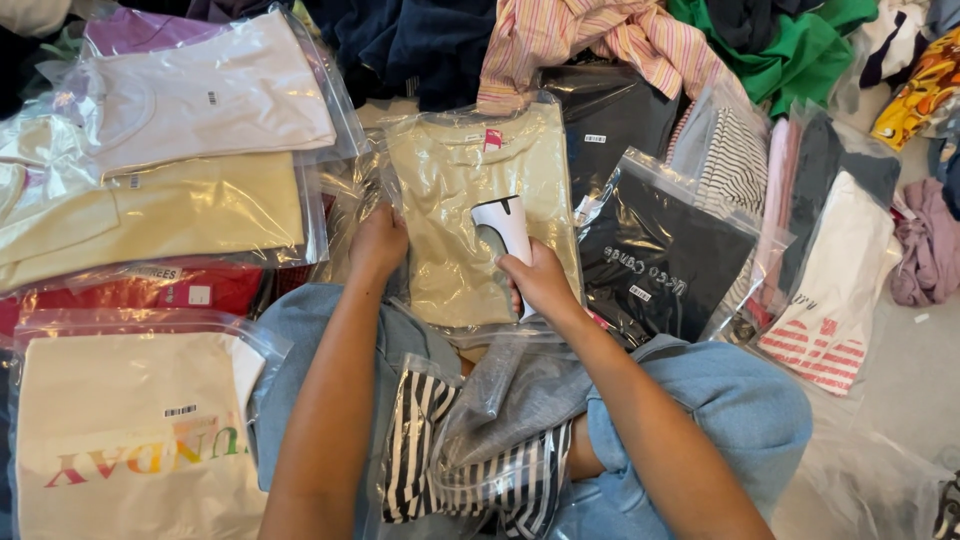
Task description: The person sits cross-legged on the floor and uses a handheld barcode scanner to scan barcodes on several packaged clothing items. They handle each package one at a time, scan the barcode, and place the item aside.
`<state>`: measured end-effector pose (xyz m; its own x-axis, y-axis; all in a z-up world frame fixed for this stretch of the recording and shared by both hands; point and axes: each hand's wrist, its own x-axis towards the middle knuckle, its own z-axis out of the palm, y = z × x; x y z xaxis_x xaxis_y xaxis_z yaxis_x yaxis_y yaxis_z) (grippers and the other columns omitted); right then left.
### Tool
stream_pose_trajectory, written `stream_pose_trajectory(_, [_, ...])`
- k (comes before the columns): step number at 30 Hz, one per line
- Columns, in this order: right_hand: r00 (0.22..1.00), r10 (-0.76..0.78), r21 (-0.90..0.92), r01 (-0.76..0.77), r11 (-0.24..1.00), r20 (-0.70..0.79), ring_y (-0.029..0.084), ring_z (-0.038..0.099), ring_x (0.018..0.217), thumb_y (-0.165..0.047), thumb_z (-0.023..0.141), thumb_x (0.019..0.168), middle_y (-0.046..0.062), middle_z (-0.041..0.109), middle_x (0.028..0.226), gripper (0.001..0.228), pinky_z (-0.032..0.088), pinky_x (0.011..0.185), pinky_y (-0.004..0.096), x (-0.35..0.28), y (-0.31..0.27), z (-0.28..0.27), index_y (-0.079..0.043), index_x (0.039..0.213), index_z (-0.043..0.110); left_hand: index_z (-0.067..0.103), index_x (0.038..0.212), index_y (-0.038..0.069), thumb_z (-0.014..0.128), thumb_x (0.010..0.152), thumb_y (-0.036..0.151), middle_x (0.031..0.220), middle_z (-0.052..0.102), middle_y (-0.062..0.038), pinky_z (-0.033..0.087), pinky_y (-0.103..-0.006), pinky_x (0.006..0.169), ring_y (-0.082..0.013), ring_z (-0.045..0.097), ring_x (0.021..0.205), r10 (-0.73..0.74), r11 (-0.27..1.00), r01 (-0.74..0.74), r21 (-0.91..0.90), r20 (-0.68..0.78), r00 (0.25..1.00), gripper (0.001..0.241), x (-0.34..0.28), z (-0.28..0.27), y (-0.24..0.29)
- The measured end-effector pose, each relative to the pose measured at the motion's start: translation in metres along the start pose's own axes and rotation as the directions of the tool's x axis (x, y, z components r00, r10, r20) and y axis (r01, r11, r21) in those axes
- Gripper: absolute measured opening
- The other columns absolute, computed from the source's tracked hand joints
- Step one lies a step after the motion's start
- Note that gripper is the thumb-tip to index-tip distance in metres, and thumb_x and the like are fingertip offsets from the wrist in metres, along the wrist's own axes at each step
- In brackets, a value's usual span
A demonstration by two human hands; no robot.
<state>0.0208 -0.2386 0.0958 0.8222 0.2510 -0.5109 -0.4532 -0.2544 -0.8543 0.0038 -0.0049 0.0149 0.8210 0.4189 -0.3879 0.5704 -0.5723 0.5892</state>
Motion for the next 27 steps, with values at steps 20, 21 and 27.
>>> stream_pose_trajectory(20, [1.0,-0.002,-0.03,0.003,1.0,0.011,0.019,0.052,0.033,-0.012,0.06,0.078,0.012,0.049,0.053,0.021,0.048,0.029,0.033,-0.001,0.001,-0.001,0.004,0.089,0.053,0.06,0.105,-0.001,0.044,0.095,0.024,0.097,0.064,-0.035,0.047,-0.0634,0.085,-0.0543,0.059,0.103,0.006,1.0,-0.006,-0.008,0.011,1.0,0.031,-0.009,-0.008,0.007])
stream_pose_trajectory(21, [1.0,-0.004,-0.03,0.004,1.0,0.011,0.019,0.052,0.033,-0.012,0.06,0.078,0.012,0.049,0.053,0.021,0.048,0.028,0.033,-0.001,0.001,-0.001,0.004,0.089,0.053,0.06,0.105,-0.001,0.043,0.095,0.023,0.096,0.064,-0.035,0.047,-0.0633,0.085,-0.0542,0.059,0.103,0.009,1.0,-0.009,-0.008,0.014,1.0,0.031,-0.01,-0.009,0.008])
stream_pose_trajectory(27, [1.0,0.002,-0.041,-0.001,0.999,0.014,0.019,0.053,0.034,-0.012,0.06,0.078,0.012,0.05,0.053,0.021,0.049,0.029,0.033,0.001,0.002,-0.002,0.004,0.09,0.053,0.059,0.106,-0.002,0.042,0.095,0.024,0.097,0.064,-0.035,0.047,-0.0627,0.086,-0.0535,0.06,0.104,0.009,1.0,-0.009,-0.002,0.009,1.0,0.033,-0.009,-0.008,0.007])
